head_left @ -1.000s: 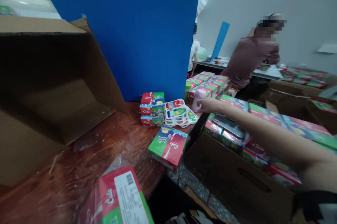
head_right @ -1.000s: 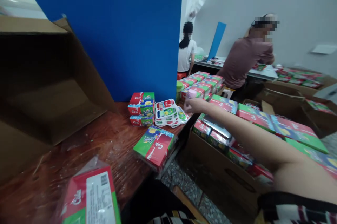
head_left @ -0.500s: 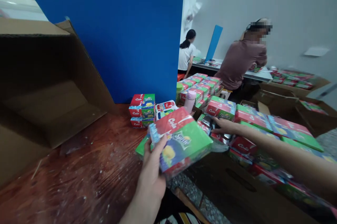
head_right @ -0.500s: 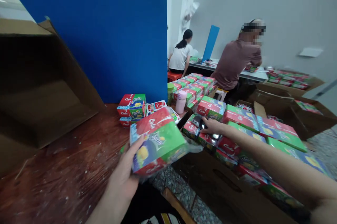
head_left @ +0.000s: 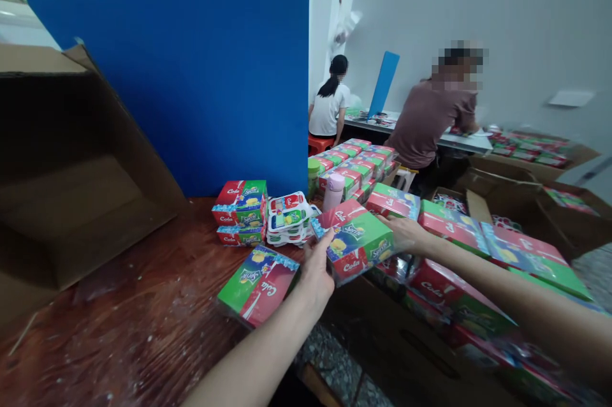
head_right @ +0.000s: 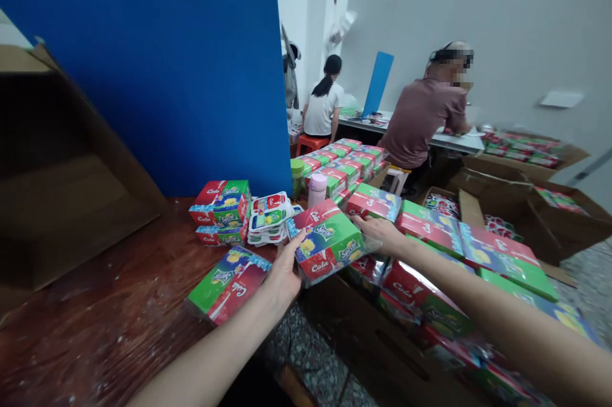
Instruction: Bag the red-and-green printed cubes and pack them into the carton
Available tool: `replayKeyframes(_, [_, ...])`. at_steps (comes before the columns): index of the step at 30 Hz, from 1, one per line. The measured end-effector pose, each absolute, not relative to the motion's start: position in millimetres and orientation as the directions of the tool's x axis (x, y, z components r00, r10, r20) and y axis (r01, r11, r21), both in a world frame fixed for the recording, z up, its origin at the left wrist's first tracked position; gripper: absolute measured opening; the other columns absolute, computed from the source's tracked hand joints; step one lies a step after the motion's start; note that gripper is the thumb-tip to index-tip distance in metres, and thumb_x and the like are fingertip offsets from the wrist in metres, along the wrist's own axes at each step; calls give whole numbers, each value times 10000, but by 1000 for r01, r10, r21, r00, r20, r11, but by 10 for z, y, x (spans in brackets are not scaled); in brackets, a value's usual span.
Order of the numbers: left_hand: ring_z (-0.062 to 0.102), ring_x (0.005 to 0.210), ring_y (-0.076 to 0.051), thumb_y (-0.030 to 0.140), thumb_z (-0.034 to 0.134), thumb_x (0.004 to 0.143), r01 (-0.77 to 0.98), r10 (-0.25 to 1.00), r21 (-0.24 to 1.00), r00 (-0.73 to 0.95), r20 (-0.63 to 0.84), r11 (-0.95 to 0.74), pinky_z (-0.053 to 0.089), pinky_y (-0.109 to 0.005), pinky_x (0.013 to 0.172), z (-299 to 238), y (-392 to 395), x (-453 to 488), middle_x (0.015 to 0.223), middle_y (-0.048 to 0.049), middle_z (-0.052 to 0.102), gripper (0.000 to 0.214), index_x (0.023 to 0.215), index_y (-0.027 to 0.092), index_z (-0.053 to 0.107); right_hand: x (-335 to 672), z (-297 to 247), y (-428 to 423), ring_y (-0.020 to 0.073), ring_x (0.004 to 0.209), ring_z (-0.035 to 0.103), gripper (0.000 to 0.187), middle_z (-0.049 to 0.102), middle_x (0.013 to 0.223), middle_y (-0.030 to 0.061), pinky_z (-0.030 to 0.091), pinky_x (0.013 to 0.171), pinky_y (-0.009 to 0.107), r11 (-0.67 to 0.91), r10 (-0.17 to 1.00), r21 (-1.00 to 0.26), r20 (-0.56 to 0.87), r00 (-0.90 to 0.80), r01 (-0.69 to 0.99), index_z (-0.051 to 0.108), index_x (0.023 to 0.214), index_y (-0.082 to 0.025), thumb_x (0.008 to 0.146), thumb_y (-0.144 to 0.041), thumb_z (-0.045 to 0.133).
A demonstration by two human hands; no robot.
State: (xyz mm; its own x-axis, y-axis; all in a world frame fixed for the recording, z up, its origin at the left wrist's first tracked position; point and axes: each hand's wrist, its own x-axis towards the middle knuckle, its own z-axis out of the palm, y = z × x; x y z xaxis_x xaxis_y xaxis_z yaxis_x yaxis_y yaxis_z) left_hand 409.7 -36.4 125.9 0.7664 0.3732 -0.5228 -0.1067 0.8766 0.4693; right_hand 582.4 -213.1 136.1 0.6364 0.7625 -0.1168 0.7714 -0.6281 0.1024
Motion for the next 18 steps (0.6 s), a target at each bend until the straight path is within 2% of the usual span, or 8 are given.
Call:
replayKeyframes(4, [739,792,-243,201,797,704,-141,413,492,759,-503,859,606,-409,754,1320,-361,4122,933,-61,751,586,1225,255,534,5709,1543,-2065,325,890,661,572,641,1017,151,396,628,319,-668,713,183,-120,691,721,469,1316,-194,844,-510,533])
replayKeyframes(7, [737,796,-236,204,800,706,-166,444,498,734,-514,851,606,-413,766,1363,-395,4149,936,-50,749,561,1201,258,543,5600,1626,-2072,345,862,656,570,655,986,163,378,613,320,-699,664,255,-116,739,668,530,1225,-190,798,-564,586])
replayKeyframes(11, [733,790,-229,201,791,720,-156,444,511,736,-511,846,606,-410,760,1340,-500,4221,963,-58,741,544,1191,251,524,5545,1794,-2191,351,847,656,504,658,975,179,367,614,318,-737,603,352,-43,796,577,552,1175,-172,816,-524,596])
replayKeyframes(18, [718,823,-218,230,800,711,-124,439,549,753,-491,826,583,-388,768,1169,-777,4463,1019,-84,709,599,1200,244,453,5755,2082,-2529,343,801,651,601,683,894,142,340,584,310,-810,506,340,-8,862,479,568,1185,-191,775,-630,551])
